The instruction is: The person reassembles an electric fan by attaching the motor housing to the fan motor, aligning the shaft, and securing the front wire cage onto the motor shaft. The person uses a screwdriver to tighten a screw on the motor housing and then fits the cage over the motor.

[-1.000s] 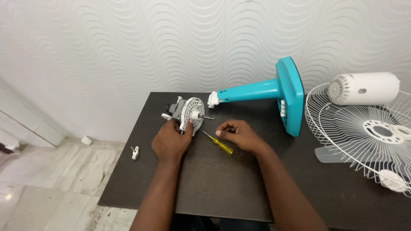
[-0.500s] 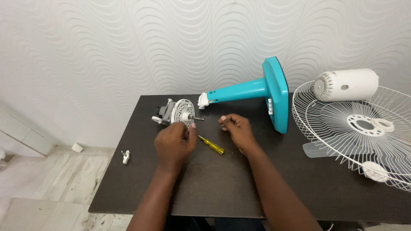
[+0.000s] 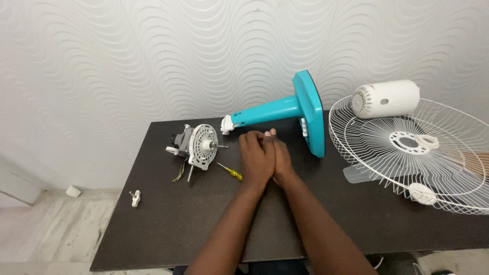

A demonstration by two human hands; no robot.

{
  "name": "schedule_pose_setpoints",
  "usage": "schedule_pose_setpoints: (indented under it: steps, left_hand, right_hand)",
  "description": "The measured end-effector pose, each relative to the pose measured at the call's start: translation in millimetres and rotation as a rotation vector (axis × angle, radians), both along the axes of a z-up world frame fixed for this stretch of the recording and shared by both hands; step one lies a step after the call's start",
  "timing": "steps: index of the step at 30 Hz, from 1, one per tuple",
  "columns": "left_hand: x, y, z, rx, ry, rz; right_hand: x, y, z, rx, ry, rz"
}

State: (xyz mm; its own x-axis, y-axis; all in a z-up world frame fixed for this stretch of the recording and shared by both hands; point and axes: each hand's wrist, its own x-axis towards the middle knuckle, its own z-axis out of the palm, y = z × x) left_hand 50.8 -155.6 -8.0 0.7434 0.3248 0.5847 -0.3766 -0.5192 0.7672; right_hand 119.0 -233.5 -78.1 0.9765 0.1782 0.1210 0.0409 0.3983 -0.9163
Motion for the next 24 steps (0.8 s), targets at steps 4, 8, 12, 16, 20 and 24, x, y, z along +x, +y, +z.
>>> schedule_pose_setpoints:
  steps: [4,8,12,16,20,24]
  left_hand:
    - [8.4,-16.6,-14.6,-0.164,0.094,0.064]
    - [9.9,-20.6,-27.2,-0.241,0.02,0.024]
    - [4.3,-18.8,-32.5,-0.195,-0.029,-0.059]
    - [-7.1,-20.1,-28.8,-0.026,-0.105,-0.081]
    - [-16.9,-21.1,-22.1,0.07,-0.116,-0.103]
    - [-22.8,-21.8,-16.7,0.08,-0.122,-0.23]
  right_hand:
    - [3.4,-6.4,-6.0,0.05,-0.082,0.01]
    - [-7.4,-10.6,-0.6,-0.038,-0.121,0.032]
    - [-25.2,-13.7,11.0,0.091,0.138,0.129]
    - [-44.8,-20.8,16.9,0.207,0.132,0.21]
    - [-59.2,-29.8,23.0,0.122,0.254,0.174]
    - [-75.7,-38.9,33.5,-0.112,0.278,0.06]
